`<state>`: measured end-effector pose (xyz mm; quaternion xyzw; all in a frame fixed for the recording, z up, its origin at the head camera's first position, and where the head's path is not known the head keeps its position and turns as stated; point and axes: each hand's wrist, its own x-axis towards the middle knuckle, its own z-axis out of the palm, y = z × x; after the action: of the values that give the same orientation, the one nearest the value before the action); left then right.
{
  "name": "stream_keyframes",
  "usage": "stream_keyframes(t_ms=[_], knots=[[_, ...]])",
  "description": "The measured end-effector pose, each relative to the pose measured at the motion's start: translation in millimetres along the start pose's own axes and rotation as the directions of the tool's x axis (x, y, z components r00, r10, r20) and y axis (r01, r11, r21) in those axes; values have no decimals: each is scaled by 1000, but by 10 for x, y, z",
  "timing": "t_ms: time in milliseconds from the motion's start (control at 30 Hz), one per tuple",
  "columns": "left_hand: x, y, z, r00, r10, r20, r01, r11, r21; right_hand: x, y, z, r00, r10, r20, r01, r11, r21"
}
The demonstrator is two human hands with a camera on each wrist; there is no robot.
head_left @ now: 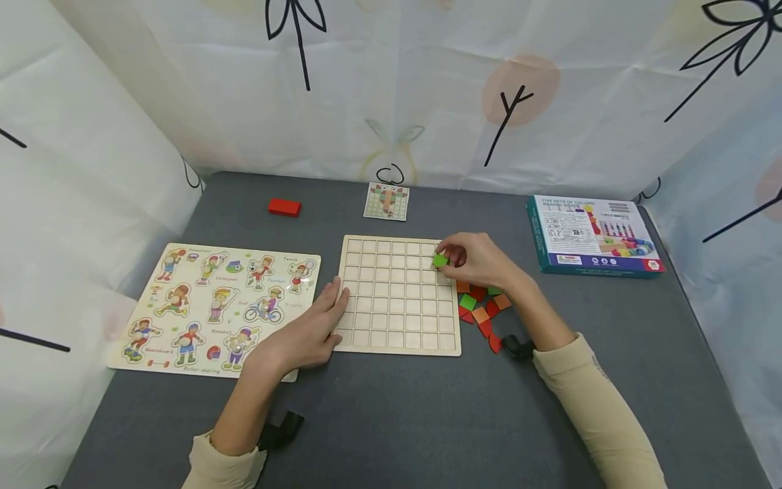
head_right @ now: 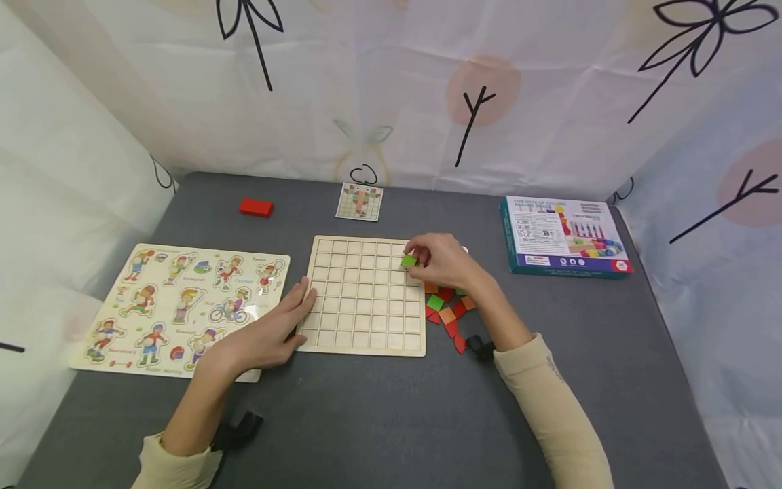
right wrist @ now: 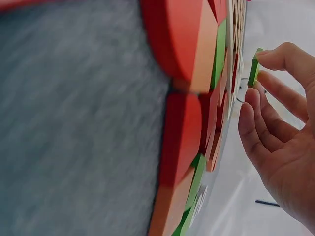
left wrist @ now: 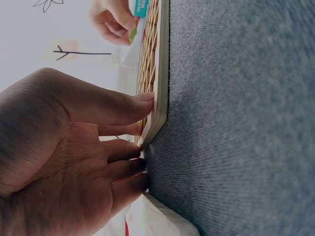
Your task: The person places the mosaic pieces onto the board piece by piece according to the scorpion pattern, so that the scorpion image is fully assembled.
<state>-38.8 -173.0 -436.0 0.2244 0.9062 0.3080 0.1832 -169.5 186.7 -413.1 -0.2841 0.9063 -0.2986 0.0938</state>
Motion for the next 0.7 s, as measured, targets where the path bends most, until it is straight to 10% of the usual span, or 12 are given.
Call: stream_keyframes(t_ms=[700], knots=[[34, -148, 101, 1000, -4, -16, 5, 1000, 15, 208, -128, 46, 992, -63, 113, 75, 992, -99]])
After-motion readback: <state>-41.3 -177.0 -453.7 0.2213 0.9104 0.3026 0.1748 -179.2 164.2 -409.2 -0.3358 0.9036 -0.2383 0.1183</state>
